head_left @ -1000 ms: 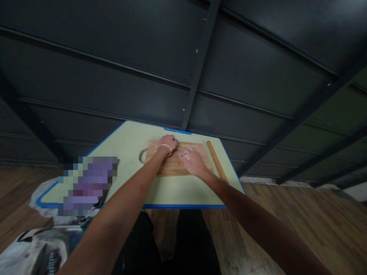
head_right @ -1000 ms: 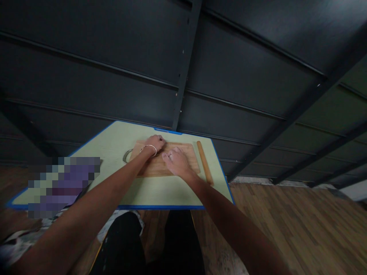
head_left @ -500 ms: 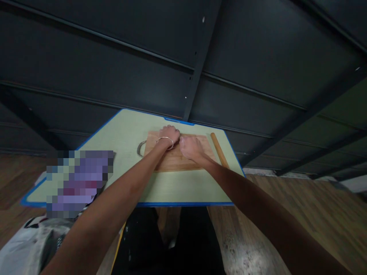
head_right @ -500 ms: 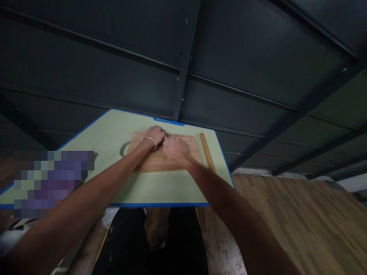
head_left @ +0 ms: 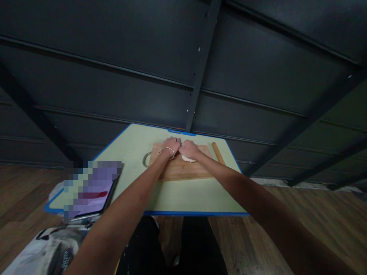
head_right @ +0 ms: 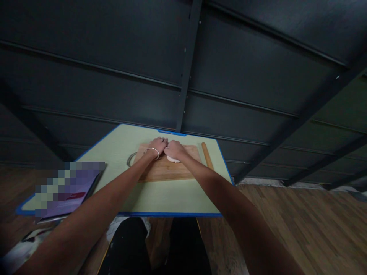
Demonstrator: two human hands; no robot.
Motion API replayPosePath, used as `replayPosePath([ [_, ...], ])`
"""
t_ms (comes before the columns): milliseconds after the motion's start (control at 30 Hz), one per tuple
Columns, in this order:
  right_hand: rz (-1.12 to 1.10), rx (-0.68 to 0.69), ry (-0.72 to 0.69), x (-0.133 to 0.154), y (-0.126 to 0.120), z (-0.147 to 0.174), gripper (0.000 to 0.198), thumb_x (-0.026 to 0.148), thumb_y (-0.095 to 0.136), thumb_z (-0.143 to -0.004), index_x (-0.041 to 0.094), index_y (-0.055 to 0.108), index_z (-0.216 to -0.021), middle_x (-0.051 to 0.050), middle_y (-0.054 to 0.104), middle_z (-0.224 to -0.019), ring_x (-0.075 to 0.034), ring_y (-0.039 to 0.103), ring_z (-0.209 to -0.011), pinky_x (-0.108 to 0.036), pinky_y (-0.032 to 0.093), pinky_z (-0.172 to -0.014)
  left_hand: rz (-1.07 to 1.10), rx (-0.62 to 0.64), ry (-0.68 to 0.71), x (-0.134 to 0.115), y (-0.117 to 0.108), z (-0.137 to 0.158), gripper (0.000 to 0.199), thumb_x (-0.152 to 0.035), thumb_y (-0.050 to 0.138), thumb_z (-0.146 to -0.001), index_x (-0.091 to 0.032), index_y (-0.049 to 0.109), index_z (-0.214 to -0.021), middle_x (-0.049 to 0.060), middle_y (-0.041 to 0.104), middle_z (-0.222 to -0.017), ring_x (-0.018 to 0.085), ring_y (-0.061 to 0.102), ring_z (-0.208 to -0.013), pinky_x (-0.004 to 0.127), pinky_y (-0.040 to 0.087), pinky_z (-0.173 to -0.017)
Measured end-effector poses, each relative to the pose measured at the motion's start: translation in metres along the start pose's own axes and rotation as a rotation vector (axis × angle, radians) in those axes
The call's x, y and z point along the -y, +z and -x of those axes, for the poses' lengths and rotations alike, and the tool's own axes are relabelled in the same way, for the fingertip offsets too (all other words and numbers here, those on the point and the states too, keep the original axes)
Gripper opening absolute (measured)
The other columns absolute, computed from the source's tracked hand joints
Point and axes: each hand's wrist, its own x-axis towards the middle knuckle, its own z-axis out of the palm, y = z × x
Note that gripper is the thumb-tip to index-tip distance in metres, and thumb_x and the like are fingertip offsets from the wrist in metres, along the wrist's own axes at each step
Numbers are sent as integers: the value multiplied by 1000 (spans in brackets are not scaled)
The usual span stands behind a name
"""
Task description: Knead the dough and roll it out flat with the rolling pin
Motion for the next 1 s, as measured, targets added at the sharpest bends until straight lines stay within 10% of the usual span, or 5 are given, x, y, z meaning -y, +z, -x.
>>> replayPosePath([
  [300,-304,-57,-168,-4,-22,8,18,21,49,-84,17,62,-72,-2,65,-76,-15,55,-74,-24,43,-70,45,-20,-14,7,9,-6,54,-37,25,-105,-13,72,-116,18,73,-119,27,68,-110,33,48,-90],
  [533,-105,-21,-352,-15,-33,32,25,4,44,-82,18,64,-86,-3,68,-87,-16,57,-81,-25,42,-81,45,-19,30,8,8,-5,44,-38,35,-103,-19,74,-113,13,73,-119,26,65,-113,30,47,-92],
  [1000,-321,-114,22,-19,-38,66,44,35,42,-103,19,64,-68,-5,71,-80,-16,66,-82,-25,47,-83,-19,-11,38,4,5,-4,44,-29,34,-100,-16,74,-114,15,72,-122,26,67,-108,32,49,-90],
])
